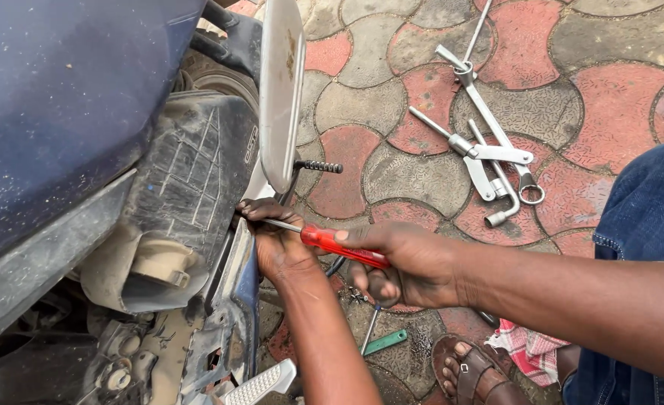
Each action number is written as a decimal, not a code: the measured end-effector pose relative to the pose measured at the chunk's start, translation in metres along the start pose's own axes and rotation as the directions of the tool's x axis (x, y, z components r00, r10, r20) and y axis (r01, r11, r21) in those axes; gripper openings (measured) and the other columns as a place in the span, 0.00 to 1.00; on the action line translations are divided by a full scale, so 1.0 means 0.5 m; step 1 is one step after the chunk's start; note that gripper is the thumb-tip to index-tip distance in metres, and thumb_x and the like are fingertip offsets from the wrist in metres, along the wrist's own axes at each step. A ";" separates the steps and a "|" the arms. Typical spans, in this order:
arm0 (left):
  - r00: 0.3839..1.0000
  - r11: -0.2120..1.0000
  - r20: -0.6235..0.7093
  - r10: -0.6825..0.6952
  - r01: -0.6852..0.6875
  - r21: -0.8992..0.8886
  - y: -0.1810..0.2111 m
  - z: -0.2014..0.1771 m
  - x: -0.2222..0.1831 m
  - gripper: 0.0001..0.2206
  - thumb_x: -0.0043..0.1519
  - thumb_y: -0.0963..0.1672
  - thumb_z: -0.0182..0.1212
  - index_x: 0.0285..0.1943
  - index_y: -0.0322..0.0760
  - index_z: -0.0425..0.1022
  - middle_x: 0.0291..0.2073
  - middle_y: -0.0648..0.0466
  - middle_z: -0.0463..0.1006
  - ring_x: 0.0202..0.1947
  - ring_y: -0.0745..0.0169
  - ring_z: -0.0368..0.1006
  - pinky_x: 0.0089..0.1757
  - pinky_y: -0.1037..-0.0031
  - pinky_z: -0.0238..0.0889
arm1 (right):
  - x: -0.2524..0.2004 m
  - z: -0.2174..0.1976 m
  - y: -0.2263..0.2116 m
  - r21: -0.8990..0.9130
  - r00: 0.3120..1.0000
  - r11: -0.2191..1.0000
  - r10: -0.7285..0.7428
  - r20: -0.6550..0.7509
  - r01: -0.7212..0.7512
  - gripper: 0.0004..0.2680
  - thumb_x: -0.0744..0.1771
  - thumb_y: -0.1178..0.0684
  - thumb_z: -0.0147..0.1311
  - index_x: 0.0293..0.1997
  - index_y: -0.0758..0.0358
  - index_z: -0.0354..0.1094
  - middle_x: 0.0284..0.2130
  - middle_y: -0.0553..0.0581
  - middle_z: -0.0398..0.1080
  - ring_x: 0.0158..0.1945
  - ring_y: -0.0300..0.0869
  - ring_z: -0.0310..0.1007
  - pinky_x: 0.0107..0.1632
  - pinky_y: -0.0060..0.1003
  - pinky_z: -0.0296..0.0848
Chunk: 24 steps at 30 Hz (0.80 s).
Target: The person uses a screwdriver to pry at the internal components of a scooter and then uses it to loosen and remove a screw from the exterior body panel.
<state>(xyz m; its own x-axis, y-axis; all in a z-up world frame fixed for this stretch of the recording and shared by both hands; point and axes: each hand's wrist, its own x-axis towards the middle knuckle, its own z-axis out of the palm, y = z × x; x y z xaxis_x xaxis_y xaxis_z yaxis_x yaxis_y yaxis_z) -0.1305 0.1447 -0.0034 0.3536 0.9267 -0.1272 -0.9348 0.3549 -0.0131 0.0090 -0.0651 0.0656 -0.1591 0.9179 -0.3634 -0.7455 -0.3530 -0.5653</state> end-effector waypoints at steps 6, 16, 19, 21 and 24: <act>0.994 0.978 -0.094 -0.048 0.028 -0.205 -0.025 0.024 0.001 0.03 0.62 0.36 0.58 0.37 0.24 0.72 0.30 0.46 0.76 0.28 0.58 0.77 0.32 0.74 0.79 | -0.018 0.021 -0.036 -0.935 0.642 -0.104 -0.701 0.311 0.339 0.18 0.64 0.52 0.59 0.62 0.58 0.71 0.27 0.56 0.75 0.28 0.45 0.77 0.32 0.39 0.74; 0.964 0.958 -0.209 0.164 -0.207 -0.201 -0.036 0.025 0.029 0.05 0.59 0.39 0.59 0.32 0.29 0.68 0.22 0.50 0.71 0.22 0.59 0.73 0.29 0.73 0.70 | -0.009 0.012 -0.036 -0.216 0.996 0.975 -0.072 -0.043 0.061 0.17 0.68 0.46 0.54 0.62 0.58 0.68 0.24 0.60 0.74 0.21 0.38 0.72 0.24 0.32 0.71; 0.980 0.966 -0.165 0.111 -0.145 -0.214 -0.041 0.035 0.016 0.06 0.59 0.40 0.60 0.31 0.31 0.69 0.22 0.52 0.72 0.22 0.60 0.73 0.29 0.73 0.70 | -0.020 0.019 -0.039 -0.944 0.791 0.192 -0.603 0.103 0.269 0.17 0.67 0.49 0.56 0.65 0.53 0.67 0.26 0.56 0.74 0.26 0.39 0.74 0.28 0.35 0.73; 0.979 0.950 -0.188 0.082 -0.134 -0.284 -0.036 0.028 0.024 0.06 0.61 0.39 0.61 0.32 0.32 0.69 0.23 0.52 0.72 0.23 0.61 0.73 0.30 0.75 0.71 | -0.030 0.025 -0.032 -0.890 0.525 -0.279 -0.727 0.441 0.361 0.17 0.67 0.50 0.60 0.63 0.57 0.67 0.30 0.55 0.77 0.30 0.40 0.78 0.31 0.36 0.74; 0.969 0.955 -0.226 0.101 -0.159 -0.252 -0.028 0.045 0.013 0.06 0.60 0.39 0.61 0.32 0.32 0.69 0.24 0.52 0.72 0.22 0.62 0.72 0.30 0.75 0.72 | -0.003 -0.018 -0.005 -0.524 0.864 0.717 -0.498 0.076 0.460 0.19 0.69 0.45 0.57 0.64 0.63 0.66 0.31 0.61 0.77 0.31 0.44 0.78 0.34 0.37 0.75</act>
